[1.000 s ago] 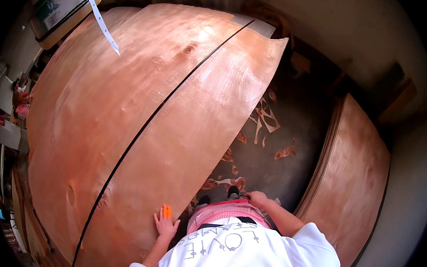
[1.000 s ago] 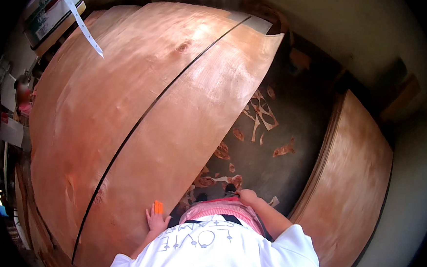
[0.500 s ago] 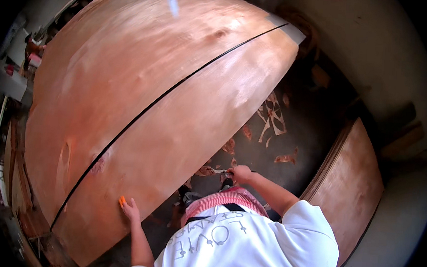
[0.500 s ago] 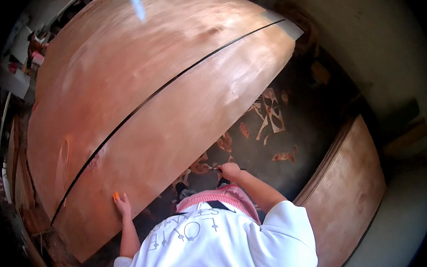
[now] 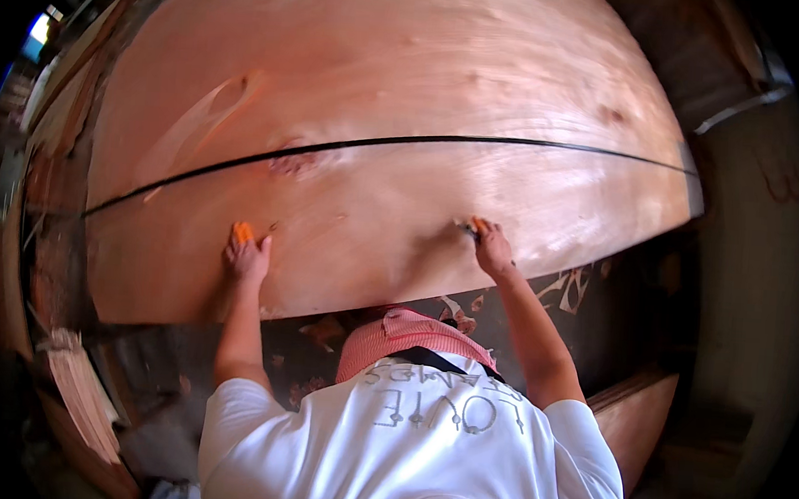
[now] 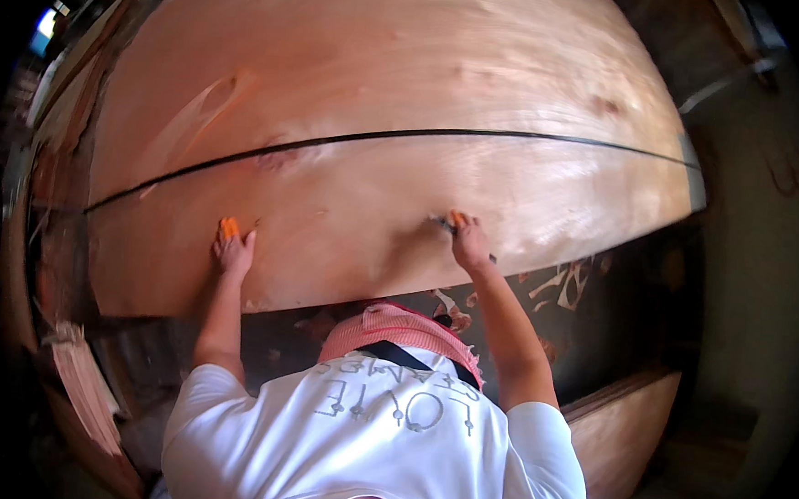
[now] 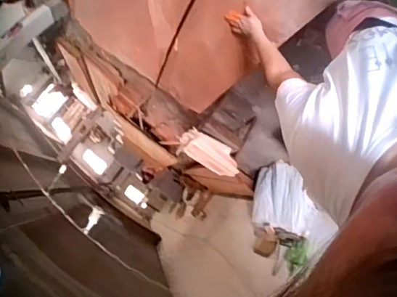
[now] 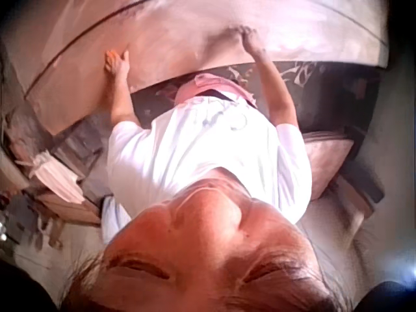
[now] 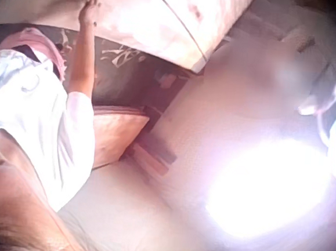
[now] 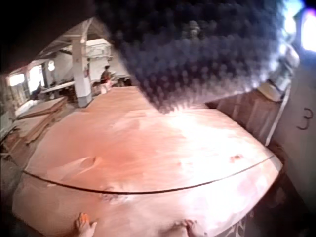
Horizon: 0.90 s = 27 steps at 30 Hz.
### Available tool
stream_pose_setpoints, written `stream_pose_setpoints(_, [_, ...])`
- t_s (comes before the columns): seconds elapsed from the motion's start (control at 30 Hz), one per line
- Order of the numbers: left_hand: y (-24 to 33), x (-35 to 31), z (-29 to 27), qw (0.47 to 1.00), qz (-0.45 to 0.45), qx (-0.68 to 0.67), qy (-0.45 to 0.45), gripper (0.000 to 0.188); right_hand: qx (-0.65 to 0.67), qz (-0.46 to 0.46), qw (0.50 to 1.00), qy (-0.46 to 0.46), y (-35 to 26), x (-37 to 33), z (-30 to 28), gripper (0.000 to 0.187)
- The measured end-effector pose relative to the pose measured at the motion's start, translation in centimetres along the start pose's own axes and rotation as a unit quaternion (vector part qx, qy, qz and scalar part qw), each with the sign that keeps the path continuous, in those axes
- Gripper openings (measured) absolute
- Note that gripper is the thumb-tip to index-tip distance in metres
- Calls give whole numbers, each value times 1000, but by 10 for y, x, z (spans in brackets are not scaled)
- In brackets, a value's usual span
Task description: The person repairs a large wood veneer sheet by using a utility knife to cut out knots and imperfections, removing the damaged pieces, and then using small matching veneer patches to fill the holes. The person handles the veneer sheets, a knife, and a thin black guide bar.
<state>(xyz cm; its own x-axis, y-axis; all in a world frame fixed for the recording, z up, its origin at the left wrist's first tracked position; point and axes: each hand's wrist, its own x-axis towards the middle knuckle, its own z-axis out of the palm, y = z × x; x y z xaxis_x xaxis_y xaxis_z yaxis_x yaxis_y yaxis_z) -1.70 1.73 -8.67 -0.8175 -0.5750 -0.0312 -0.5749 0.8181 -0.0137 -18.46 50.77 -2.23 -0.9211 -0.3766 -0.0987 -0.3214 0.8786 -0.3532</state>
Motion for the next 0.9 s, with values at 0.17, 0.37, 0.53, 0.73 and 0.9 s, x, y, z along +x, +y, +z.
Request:
stream_pose_setpoints(0.17, [14,-15,-3,999,-4,-18,-27,82,-75,26,996,-37,-1,7,33,56])
stream_pose_setpoints(0.37, [47,-73,-12,996,48,-54,-48,88,-152,80,984,-38,45,-24,25,65])
stream_pose_setpoints(0.53, [88,-143,-20,973,138,-169,-71,81,-180,152,971,-47,119,-72,8,49])
stream_pose_setpoints(0.73, [53,-71,-9,955,52,-265,126,71,-19,98,992,76,121,-99,26,35])
stream_pose_setpoints(0.9, [24,22,-13,984,65,-99,131,58,116,80,989,35,81,-117,45,33])
